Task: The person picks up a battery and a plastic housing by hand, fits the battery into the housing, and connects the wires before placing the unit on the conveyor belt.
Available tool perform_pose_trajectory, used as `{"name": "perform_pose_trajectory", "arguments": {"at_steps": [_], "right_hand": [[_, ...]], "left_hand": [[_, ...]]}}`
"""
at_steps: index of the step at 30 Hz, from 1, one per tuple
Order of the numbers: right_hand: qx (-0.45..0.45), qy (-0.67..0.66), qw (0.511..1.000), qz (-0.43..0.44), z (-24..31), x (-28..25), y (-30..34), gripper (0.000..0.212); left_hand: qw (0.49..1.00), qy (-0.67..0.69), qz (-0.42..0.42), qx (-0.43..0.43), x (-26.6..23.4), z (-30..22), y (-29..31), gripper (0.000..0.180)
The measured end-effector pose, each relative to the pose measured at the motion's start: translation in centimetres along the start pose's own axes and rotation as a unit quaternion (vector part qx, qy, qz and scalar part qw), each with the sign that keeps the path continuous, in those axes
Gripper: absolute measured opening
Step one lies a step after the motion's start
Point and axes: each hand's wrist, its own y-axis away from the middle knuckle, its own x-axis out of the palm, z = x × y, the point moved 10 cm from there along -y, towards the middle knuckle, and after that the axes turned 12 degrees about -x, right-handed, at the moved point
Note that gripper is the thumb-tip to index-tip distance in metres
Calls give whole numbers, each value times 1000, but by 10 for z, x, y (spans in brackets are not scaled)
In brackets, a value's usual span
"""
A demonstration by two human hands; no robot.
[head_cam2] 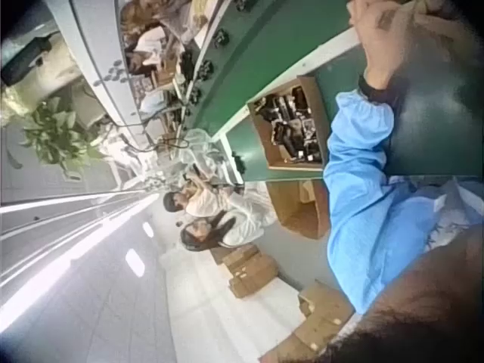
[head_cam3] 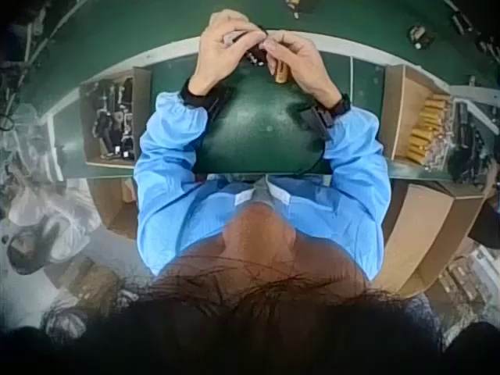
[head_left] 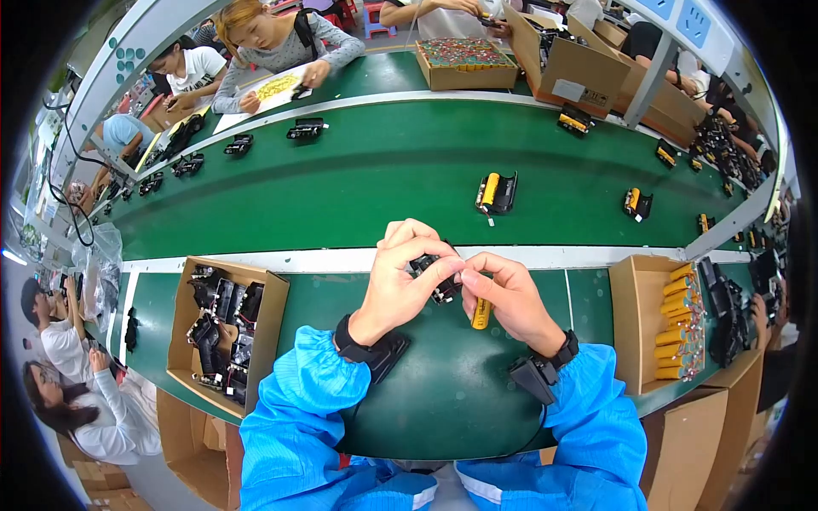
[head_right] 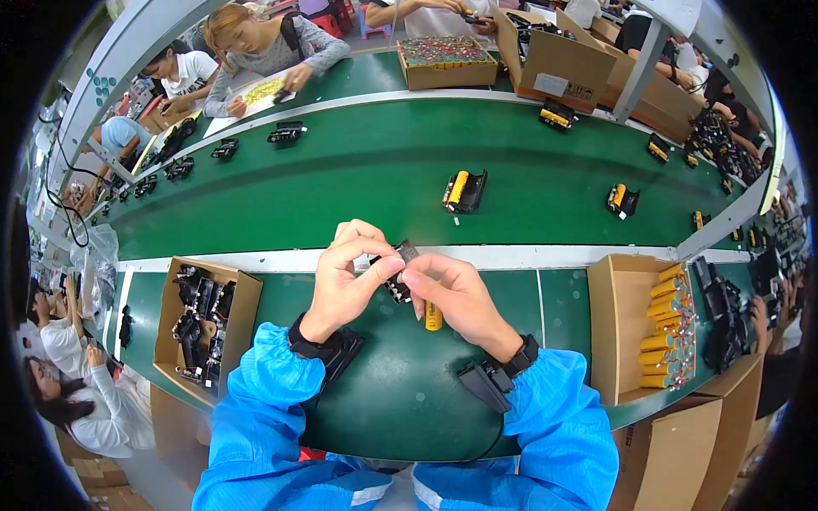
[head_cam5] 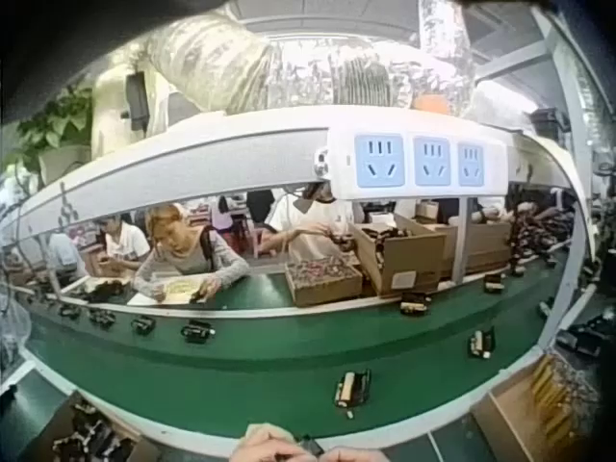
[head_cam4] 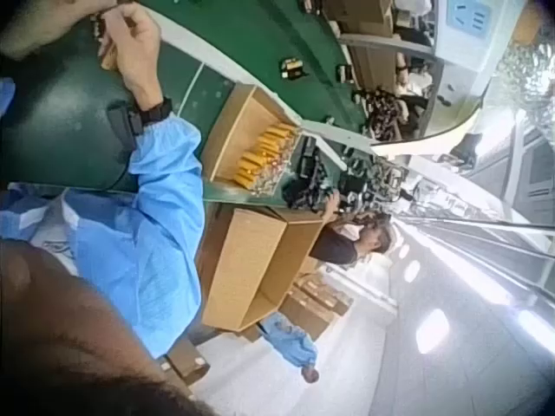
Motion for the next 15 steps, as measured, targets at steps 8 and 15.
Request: {"name": "perform_pose_trajectory", "arguments": {"at_steps": [8, 15], "right_hand": [[94, -181, 978, -41, -20, -5, 3, 16], [78, -160, 984, 9, -10, 2, 1, 15]], "left_hand": [[993, -64, -14, 94, -1, -15, 6, 10], [987, -82, 11, 134, 1, -17, 6, 19]]}}
